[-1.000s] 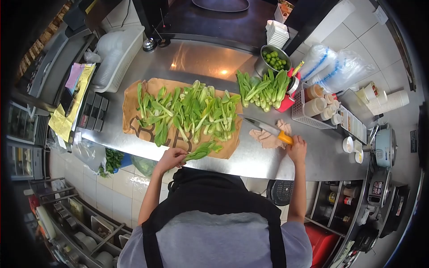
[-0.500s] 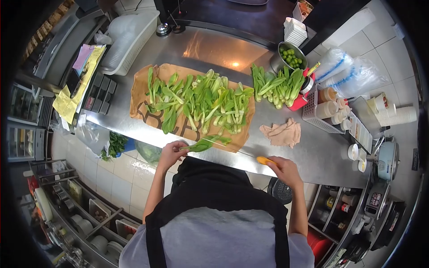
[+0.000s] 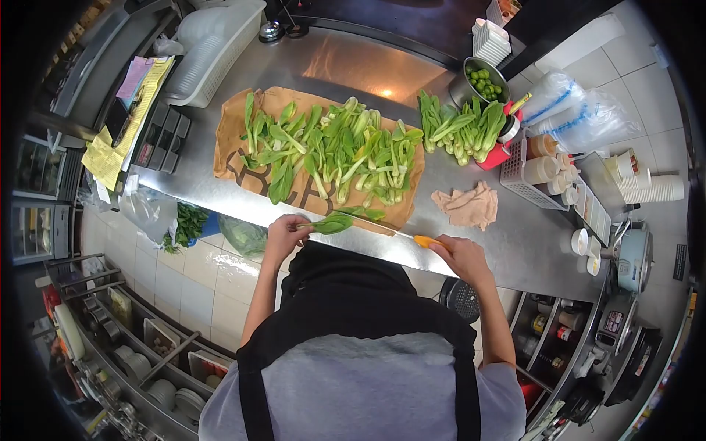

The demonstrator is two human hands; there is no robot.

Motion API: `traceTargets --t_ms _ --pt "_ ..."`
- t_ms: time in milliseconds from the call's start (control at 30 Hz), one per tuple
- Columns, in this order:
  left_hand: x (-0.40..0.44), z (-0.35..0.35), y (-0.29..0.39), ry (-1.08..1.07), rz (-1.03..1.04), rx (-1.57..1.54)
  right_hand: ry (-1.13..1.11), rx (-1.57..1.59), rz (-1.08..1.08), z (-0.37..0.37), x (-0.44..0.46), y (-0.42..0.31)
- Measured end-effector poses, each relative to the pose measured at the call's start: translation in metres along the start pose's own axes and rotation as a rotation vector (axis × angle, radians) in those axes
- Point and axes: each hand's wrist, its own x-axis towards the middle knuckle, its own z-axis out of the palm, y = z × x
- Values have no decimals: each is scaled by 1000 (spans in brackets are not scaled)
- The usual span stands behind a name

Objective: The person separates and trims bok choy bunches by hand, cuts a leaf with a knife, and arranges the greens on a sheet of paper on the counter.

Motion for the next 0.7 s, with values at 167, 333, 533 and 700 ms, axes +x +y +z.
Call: traceTargets --t_ms 167,333,533,700 --pt "0 4 0 56 -17 -2 -7 -66 25 -15 -7 -7" --pt "3 5 -6 52 -6 -15 -34 -61 57 -22 -15 9" --pt "2 2 -3 51 1 -18 -67 -79 91 -36 -19 22" --pt "-9 -22 16 -43 -47 -142 -53 -80 102 -52 -22 22"
